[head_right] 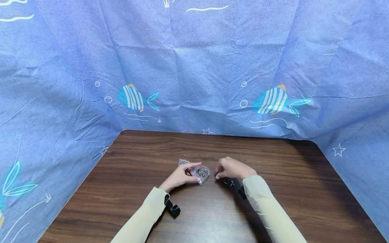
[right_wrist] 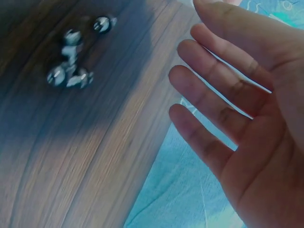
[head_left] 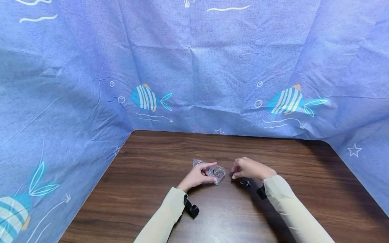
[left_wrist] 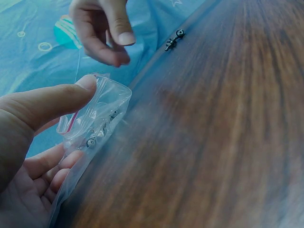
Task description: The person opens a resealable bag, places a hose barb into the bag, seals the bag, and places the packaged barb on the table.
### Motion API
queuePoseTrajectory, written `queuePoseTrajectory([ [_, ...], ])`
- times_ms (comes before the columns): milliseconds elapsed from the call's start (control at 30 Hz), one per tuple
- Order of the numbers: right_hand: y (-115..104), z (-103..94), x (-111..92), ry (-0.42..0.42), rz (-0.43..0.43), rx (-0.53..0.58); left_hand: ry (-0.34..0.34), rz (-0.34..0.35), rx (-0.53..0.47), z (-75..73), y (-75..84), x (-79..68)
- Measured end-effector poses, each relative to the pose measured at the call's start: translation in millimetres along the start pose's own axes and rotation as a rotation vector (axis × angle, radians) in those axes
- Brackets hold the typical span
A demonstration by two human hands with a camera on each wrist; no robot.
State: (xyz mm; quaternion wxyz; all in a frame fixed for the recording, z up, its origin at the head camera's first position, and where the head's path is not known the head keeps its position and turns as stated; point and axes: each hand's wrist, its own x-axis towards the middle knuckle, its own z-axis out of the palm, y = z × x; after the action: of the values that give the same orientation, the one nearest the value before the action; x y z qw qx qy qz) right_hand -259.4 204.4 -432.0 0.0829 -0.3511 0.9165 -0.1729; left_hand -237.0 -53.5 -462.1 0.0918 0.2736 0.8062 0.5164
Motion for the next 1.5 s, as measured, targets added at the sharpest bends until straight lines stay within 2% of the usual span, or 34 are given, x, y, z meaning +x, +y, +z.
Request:
queuePoseTrajectory([
  [233,7,0.1,-9,-0.042,0.022,0.02,-0.005,0.003,0.001,1.2,-7.1,2.3],
  [467,9,0.4,-14,-0.097,0.085,0.052,0.036,-0.002,-0.003,12.0,-45.6,14.9],
  [533,8,0.6,-15,-0.113,0.105,0.066,0.042,-0.002,-0.004,12.6,-47.5,15.7],
  [667,8,1.6,-17,-0.129,0.118,0.085,0.049,-0.007,0.012,12.3,-44.0,15.0],
  [933,9,4.7,-19,-0.121,0.097,0.058,0.017,0.004,-0.015,5.4,-17.0,6.3],
  [1233,11,7.4,-17,-0.11,0.072,0.048,0.047,-0.027,0.018,12.2,-44.3,15.0],
  [1367,11,7.2,-16,-0.123,0.084,0.049,0.046,-0.036,0.028,12.0,-44.5,14.9],
  [1500,12,6.6,-16,-0.135,0.094,0.047,0.037,-0.027,0.027,9.8,-33.0,11.2],
])
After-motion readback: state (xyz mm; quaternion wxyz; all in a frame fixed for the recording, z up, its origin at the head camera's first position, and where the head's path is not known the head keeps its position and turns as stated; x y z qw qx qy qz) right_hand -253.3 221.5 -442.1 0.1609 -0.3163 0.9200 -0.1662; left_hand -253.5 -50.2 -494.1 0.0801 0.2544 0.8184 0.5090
